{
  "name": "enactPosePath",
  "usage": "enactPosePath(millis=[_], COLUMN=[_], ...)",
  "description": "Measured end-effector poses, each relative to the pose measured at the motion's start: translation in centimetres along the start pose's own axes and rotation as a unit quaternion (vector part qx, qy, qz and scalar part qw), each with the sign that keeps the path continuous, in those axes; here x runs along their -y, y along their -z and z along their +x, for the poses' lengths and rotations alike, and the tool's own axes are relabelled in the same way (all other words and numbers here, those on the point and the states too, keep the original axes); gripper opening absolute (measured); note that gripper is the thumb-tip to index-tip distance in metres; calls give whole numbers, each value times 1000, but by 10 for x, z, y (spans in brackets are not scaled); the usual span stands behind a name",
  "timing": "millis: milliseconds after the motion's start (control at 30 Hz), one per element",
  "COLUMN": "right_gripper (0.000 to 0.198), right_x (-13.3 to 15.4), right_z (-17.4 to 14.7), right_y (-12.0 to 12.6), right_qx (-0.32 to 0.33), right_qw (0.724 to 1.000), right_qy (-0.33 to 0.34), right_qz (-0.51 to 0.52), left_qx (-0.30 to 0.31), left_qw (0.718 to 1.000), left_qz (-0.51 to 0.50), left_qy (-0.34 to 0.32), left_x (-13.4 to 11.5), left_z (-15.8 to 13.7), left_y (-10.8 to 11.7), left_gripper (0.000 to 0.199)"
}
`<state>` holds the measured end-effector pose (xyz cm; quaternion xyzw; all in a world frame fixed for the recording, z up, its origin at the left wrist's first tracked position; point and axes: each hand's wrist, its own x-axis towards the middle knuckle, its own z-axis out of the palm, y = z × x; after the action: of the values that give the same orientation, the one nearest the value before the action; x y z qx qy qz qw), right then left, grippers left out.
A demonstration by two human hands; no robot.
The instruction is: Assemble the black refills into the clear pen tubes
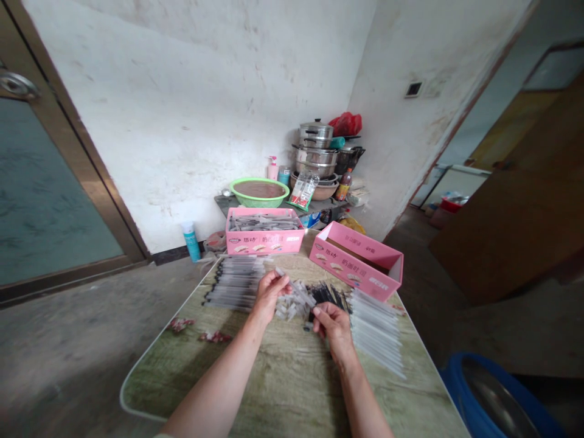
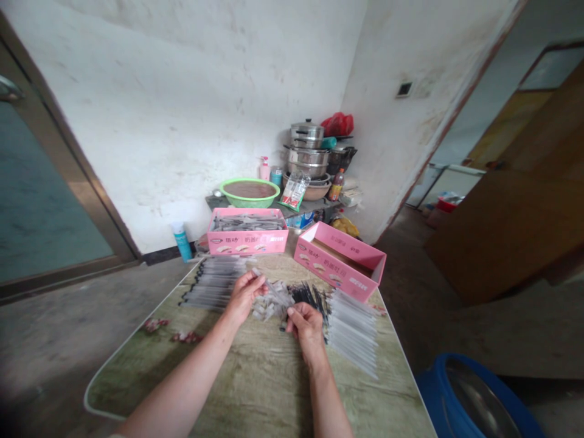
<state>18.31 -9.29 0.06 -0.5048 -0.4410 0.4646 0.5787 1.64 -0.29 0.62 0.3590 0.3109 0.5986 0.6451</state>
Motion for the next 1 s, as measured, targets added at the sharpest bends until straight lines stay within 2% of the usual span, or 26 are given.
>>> enactPosePath(millis=[100,267,367,500,633,700,767,867,1000], right_gripper=[35,50,45,33,31,31,29,22,17], right_x=[1,1,0,0,2,2,3,4,8], right_z=[0,-1,-1,1,3,3,3,2,0], right_y=[0,0,0,6,17,21,23,25,26], right_qx=[-16,24,31,-14,-87,-101,-87,-67,-102], right_qw=[1000,999,999,1000,995,991,984,959,934], right_qy=[9,-31,-21,19,48,51,55,81,103], right_qz=[2,-8,-12,-15,-24,-67,-145,-262,-327], left_qx=[0,-1,2,-22,-54,-68,-74,-70,-68], left_qw=[1000,1000,1000,1000,998,997,996,996,997], left_qz=[-1,0,1,-13,-34,-38,-39,-37,-38], left_qy=[-1,-5,-1,-13,-17,-20,-25,-31,-26], left_x=[0,-1,-1,-3,-7,-7,-6,-5,-7], left_z=[0,-1,0,2,5,6,7,9,8], left_y=[0,0,0,2,5,7,9,12,11], left_gripper=[37,38,38,38,40,41,41,40,40])
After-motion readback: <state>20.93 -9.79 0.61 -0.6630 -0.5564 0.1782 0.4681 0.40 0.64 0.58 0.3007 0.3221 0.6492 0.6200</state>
